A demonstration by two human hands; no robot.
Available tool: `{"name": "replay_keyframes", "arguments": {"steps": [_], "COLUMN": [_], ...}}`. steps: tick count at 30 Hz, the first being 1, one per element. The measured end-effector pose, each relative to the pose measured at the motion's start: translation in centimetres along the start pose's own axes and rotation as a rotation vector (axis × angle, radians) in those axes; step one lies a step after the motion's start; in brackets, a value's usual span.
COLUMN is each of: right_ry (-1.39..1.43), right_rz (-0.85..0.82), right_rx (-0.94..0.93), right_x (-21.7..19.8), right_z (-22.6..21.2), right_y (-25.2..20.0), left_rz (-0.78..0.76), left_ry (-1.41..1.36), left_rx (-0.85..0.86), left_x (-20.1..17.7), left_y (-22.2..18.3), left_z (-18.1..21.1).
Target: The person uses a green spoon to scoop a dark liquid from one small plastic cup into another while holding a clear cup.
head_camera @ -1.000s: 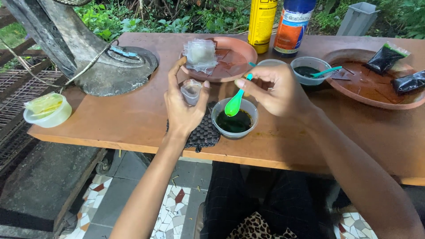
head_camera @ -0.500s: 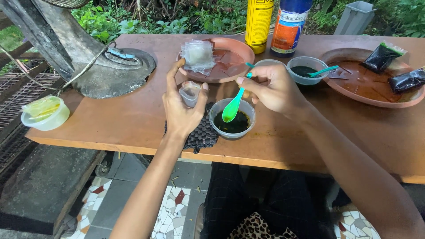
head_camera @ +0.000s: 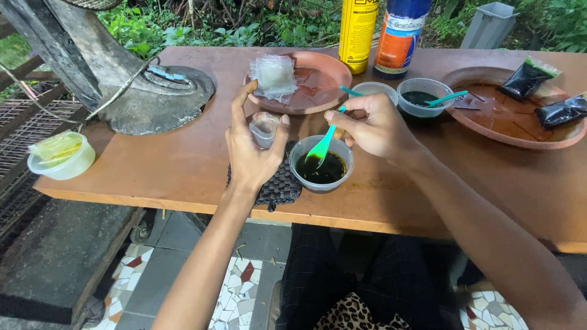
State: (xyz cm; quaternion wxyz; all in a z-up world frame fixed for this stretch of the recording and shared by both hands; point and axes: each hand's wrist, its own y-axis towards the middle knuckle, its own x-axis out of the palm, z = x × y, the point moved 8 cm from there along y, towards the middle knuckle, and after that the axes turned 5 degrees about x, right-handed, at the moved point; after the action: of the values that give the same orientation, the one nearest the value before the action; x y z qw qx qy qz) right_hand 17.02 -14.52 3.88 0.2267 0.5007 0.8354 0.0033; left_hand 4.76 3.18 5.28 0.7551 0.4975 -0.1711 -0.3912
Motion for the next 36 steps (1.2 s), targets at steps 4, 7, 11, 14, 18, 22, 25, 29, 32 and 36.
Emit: {"name": "replay_keyframes", "arguments": {"steps": [4,7,11,14,18,22,25,29,32,36], "right_ry": [0.169,0.311,0.425,0.446,0.457,0.511,0.549,0.525,0.457,0.285], "right_rz": [0.003,-0.005,-0.011,0.003,0.042,0.082,0.092,0.131,0.141,0.168], "right_rx": [0.099,0.174,0.236,0.259,0.241,0.246,0.23,0.189,0.122,-0.013], "right_x": [-0.3,-0.4,-0.8,-1.1,-1.9,-2.8,-2.9,-2.4,-1.0,0.7], "right_z": [1.2,2.0,2.4,1.0,1.4,2.4,2.0,-0.7,-4.2,-8.0], "right_y": [0.5,0.9,1.3,0.7,1.3,2.6,3.7,3.8,3.1,1.8], "left_rz": [0.002,0.002,0.0,-0.007,-0.021,-0.035,-0.038,-0.049,-0.049,-0.043], "left_ry": [0.003,0.002,0.003,-0.008,0.008,0.005,0.007,0.005,0.005,0.026], "left_rx": [-0.004,-0.006,-0.006,-0.011,-0.002,0.002,-0.002,-0.019,-0.023,-0.025], "left_x": [0.0,0.0,0.0,0.1,0.0,0.0,0.1,0.3,0.5,0.1], "left_y": [0.0,0.0,0.0,0.1,0.0,0.2,0.2,0.1,0.1,0.1], "left_z": [0.0,0.0,0.1,0.2,0.4,0.8,0.7,0.5,0.5,0.9]}}
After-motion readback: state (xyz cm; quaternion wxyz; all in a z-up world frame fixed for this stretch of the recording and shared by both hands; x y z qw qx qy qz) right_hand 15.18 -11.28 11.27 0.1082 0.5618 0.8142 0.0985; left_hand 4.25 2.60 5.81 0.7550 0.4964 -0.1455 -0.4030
